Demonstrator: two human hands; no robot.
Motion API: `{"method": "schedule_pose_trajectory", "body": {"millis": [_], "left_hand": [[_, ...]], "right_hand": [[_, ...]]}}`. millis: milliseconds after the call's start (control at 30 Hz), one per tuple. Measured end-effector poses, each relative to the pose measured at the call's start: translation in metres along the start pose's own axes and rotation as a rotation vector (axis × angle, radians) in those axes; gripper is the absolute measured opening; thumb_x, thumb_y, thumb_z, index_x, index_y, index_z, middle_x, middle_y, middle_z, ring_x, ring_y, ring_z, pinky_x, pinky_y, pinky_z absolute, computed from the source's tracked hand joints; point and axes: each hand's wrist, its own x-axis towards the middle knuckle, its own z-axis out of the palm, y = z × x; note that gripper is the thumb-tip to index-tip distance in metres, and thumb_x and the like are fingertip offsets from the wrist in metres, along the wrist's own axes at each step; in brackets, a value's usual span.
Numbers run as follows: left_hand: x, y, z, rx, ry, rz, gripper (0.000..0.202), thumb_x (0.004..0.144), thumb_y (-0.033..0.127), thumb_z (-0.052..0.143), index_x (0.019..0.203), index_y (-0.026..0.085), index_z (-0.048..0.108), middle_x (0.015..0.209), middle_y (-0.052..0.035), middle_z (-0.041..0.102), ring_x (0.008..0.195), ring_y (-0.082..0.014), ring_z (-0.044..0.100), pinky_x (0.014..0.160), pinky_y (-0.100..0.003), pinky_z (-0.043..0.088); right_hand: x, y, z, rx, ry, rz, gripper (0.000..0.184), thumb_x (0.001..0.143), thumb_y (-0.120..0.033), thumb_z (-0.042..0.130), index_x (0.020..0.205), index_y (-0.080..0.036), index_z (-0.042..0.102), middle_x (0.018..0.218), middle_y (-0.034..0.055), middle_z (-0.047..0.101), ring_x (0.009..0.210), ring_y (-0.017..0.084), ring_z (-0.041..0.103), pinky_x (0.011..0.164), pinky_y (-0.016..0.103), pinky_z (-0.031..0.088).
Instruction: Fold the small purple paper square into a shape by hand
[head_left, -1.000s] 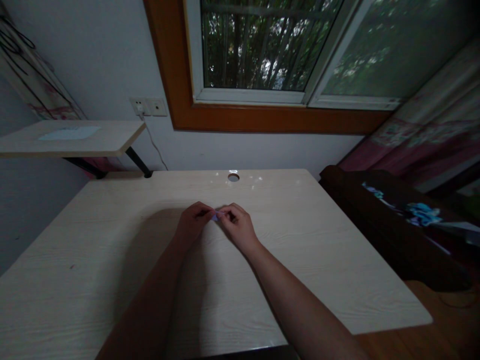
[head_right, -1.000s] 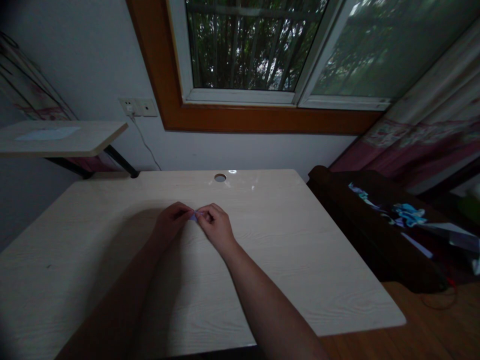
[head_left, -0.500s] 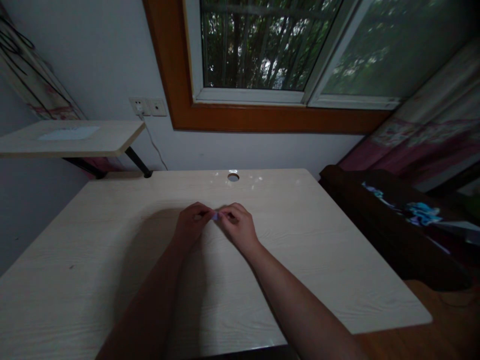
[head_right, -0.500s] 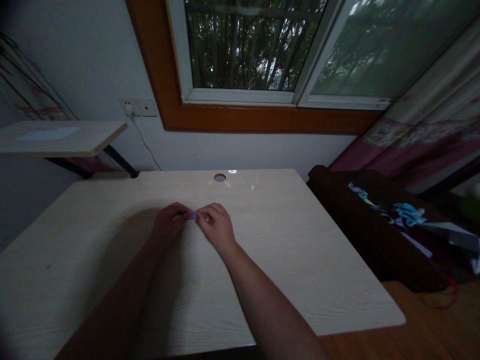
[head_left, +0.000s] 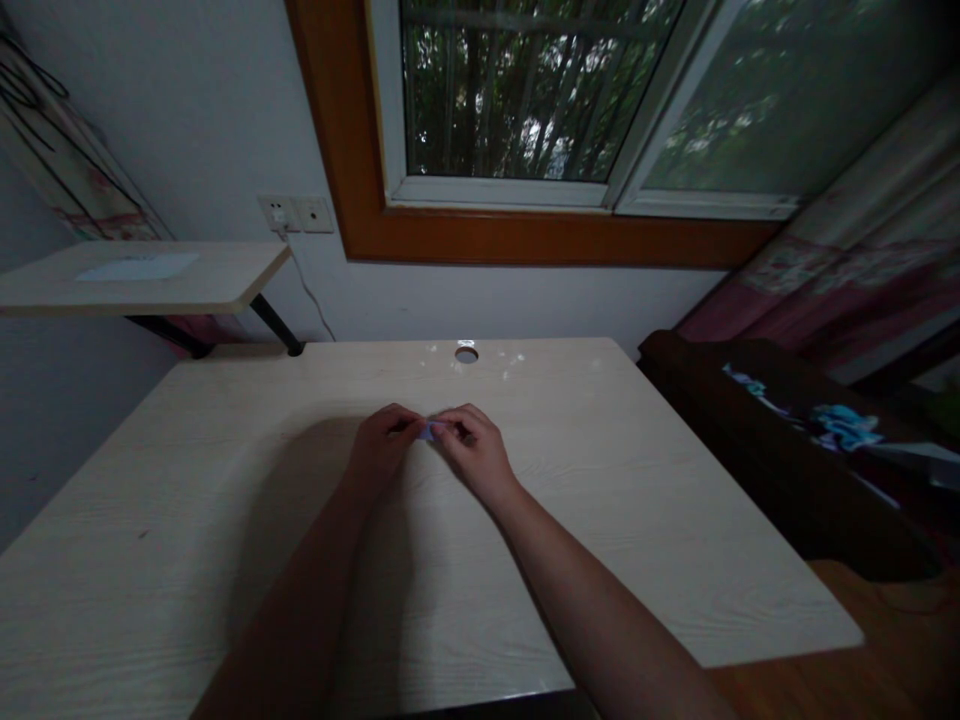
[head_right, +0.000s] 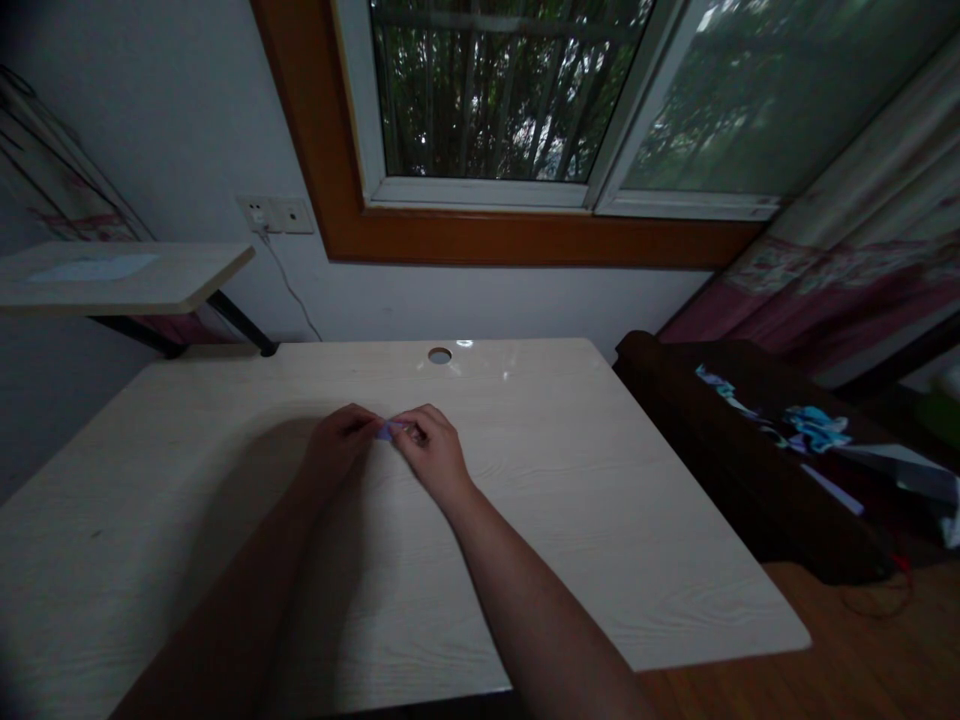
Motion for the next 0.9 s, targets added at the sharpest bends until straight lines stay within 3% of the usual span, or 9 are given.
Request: {"method": "schedule_pose_trajectory", "body": {"millis": [100,400,667,833,900], "left_hand": [[0.0,0.0,0.002,0.035,-0.053,0.032,0.017,0.083,0.036,0.065,0.079,0.019,0.07,0.077,-0.0011,0.068,0.073,-0.0147,0.061,0.069,-0.025,0.048],[-0.001,-0.004,0.003,0.026,-0.072,0.024,0.02,0.084,0.037,0.063,0.081,0.019,0.069,0.079,-0.0021,0.069,0.074,-0.0155,0.062,0.071,-0.026,0.049],[-0.001,-0.003,0.003,0.001,-0.042,0.022,0.02,0.086,0.037,0.061,0.081,0.019,0.068,0.08,-0.0018,0.066,0.074,-0.0145,0.061,0.069,-0.024,0.049],[0.0,-0.004,0.004,-0.077,-0.072,0.034,0.022,0.086,0.039,0.061,0.094,0.02,0.069,0.093,-0.0045,0.068,0.085,-0.0165,0.063,0.076,-0.027,0.051],[-0.001,-0.005,0.005,-0.065,-0.09,0.019,0.023,0.085,0.04,0.062,0.091,0.019,0.069,0.089,-0.0043,0.068,0.081,-0.0165,0.063,0.074,-0.027,0.05]], "right_hand": [[-0.001,0.001,0.001,-0.022,-0.031,0.009,0.01,0.088,-0.028,0.062,0.087,-0.023,0.071,0.081,0.0024,0.064,0.073,0.016,0.058,0.07,0.029,0.046],[-0.001,-0.002,-0.002,0.01,-0.01,0.041,0.014,0.089,-0.03,0.06,0.083,-0.023,0.071,0.079,0.0024,0.065,0.073,0.016,0.058,0.068,0.028,0.044],[0.0,0.01,-0.001,0.108,0.111,0.165,0.019,0.087,-0.038,0.063,0.084,-0.021,0.07,0.08,0.0027,0.066,0.074,0.017,0.059,0.07,0.029,0.046],[-0.001,0.012,0.001,0.145,0.089,0.175,0.02,0.086,-0.039,0.064,0.085,-0.021,0.071,0.082,0.0031,0.067,0.076,0.018,0.06,0.072,0.029,0.047],[-0.001,0.01,0.001,0.147,0.07,0.165,0.019,0.086,-0.039,0.064,0.085,-0.022,0.072,0.083,0.0032,0.067,0.076,0.017,0.061,0.072,0.029,0.047]]}}
